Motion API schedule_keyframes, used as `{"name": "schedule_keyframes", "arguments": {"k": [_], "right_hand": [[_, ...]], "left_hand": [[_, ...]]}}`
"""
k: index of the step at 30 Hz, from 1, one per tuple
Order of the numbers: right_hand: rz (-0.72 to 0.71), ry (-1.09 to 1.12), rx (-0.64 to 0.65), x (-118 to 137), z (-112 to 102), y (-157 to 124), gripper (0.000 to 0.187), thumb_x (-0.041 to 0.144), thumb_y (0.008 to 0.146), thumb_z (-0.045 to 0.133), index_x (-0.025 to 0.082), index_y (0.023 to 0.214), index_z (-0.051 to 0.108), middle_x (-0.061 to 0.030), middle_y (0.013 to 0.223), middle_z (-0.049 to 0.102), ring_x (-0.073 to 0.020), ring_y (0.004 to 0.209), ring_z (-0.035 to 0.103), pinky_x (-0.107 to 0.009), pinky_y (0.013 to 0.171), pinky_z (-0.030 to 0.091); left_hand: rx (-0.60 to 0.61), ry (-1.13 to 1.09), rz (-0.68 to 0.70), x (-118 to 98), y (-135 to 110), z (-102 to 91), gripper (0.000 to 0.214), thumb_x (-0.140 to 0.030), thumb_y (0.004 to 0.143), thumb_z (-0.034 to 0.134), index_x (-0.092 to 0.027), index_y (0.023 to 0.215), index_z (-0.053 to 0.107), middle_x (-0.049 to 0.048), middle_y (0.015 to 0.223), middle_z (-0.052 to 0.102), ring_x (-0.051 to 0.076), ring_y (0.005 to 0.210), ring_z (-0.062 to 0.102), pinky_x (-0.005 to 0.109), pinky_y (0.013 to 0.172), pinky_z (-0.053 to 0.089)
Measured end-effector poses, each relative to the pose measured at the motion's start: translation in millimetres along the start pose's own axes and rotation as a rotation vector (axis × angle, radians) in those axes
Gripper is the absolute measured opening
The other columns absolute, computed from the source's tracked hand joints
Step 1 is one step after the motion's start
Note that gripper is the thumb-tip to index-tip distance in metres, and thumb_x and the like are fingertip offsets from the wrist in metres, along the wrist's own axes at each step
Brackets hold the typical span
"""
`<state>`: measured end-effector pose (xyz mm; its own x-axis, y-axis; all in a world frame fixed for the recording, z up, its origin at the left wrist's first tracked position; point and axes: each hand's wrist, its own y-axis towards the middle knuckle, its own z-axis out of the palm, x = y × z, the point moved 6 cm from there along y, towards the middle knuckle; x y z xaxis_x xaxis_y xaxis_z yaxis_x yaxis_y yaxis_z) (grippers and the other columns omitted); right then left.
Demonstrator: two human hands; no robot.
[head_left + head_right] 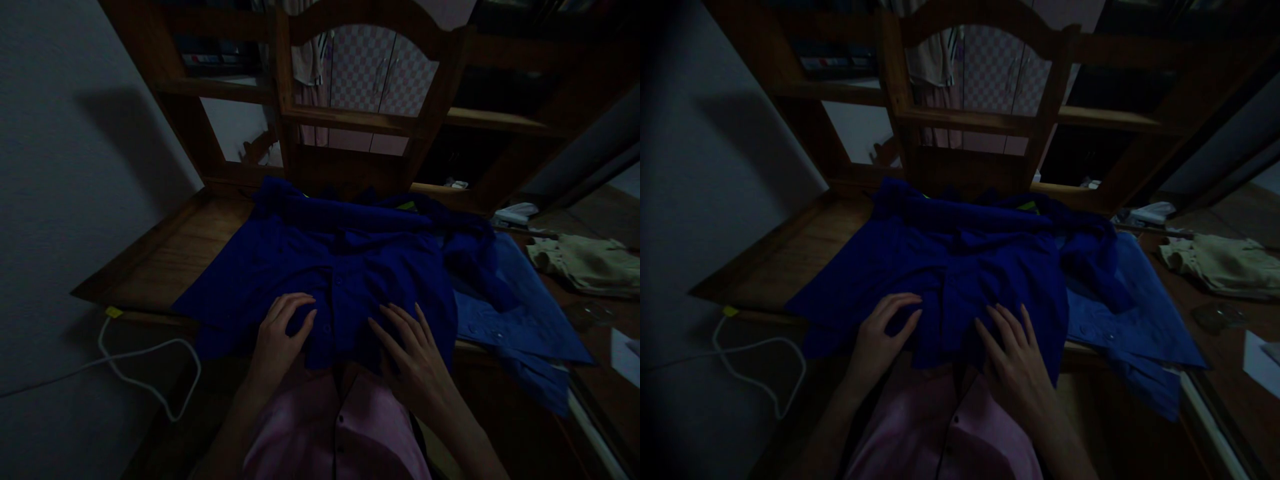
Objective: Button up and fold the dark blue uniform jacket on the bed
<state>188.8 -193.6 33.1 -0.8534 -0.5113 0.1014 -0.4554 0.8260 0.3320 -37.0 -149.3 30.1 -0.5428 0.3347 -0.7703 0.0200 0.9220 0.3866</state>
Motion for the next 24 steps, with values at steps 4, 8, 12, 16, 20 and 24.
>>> {"name": "schedule_keyframes", "arguments": {"k": [4,8,12,16,20,24], "right_hand": [[-0.109,0.180,-0.001,28,18,7,0.038,0.019,0.086,0.052,0.023,0.124,0.051,-0.0080,0.124,0.052,-0.0246,0.117,0.045,-0.049,0.104,0.034],[-0.101,0.304,0.025,22,47,16,0.028,0.025,0.085,0.057,0.020,0.112,0.055,-0.0088,0.110,0.058,-0.0233,0.100,0.052,-0.039,0.084,0.046],[-0.068,0.355,0.004,13,58,21,0.020,0.015,0.084,0.055,0.020,0.103,0.057,-0.0076,0.105,0.057,-0.0222,0.096,0.050,-0.038,0.082,0.042],[-0.058,0.419,-0.041,14,57,21,0.016,0.013,0.082,0.056,0.019,0.096,0.057,-0.0062,0.100,0.058,-0.0211,0.092,0.049,-0.037,0.080,0.040],[-0.025,0.460,-0.051,13,60,20,0.012,0.014,0.085,0.053,0.019,0.093,0.059,-0.0056,0.095,0.058,-0.0200,0.089,0.049,-0.036,0.077,0.039],[-0.024,0.470,-0.060,12,63,18,0.016,0.015,0.085,0.054,0.021,0.097,0.062,-0.0058,0.095,0.057,-0.0200,0.089,0.049,-0.036,0.076,0.039]], "left_hand": [[0.068,0.019,-0.016,-1,-28,12.9,0.018,-0.024,0.083,0.057,-0.028,0.099,0.063,0.0029,0.103,0.062,0.020,0.101,0.056,0.033,0.092,0.043],[0.112,0.050,-0.041,7,-37,28.3,0.021,-0.028,0.084,0.056,-0.026,0.104,0.061,0.0040,0.105,0.059,0.019,0.101,0.055,0.034,0.090,0.044],[0.138,0.089,-0.029,13,-33,32.1,0.020,-0.029,0.084,0.056,-0.025,0.103,0.061,0.0041,0.103,0.058,0.019,0.102,0.053,0.034,0.090,0.043],[0.190,0.123,-0.028,16,-28,34.3,0.019,-0.026,0.083,0.057,-0.025,0.102,0.062,0.0036,0.102,0.056,0.019,0.100,0.052,0.034,0.089,0.043],[0.239,0.130,-0.031,18,-25,37.6,0.016,-0.022,0.082,0.059,-0.024,0.098,0.062,0.0027,0.098,0.056,0.018,0.097,0.052,0.033,0.087,0.042],[0.256,0.144,-0.028,18,-22,39.7,0.007,-0.021,0.080,0.061,-0.022,0.087,0.062,0.0020,0.092,0.057,0.018,0.092,0.053,0.032,0.083,0.042]]}}
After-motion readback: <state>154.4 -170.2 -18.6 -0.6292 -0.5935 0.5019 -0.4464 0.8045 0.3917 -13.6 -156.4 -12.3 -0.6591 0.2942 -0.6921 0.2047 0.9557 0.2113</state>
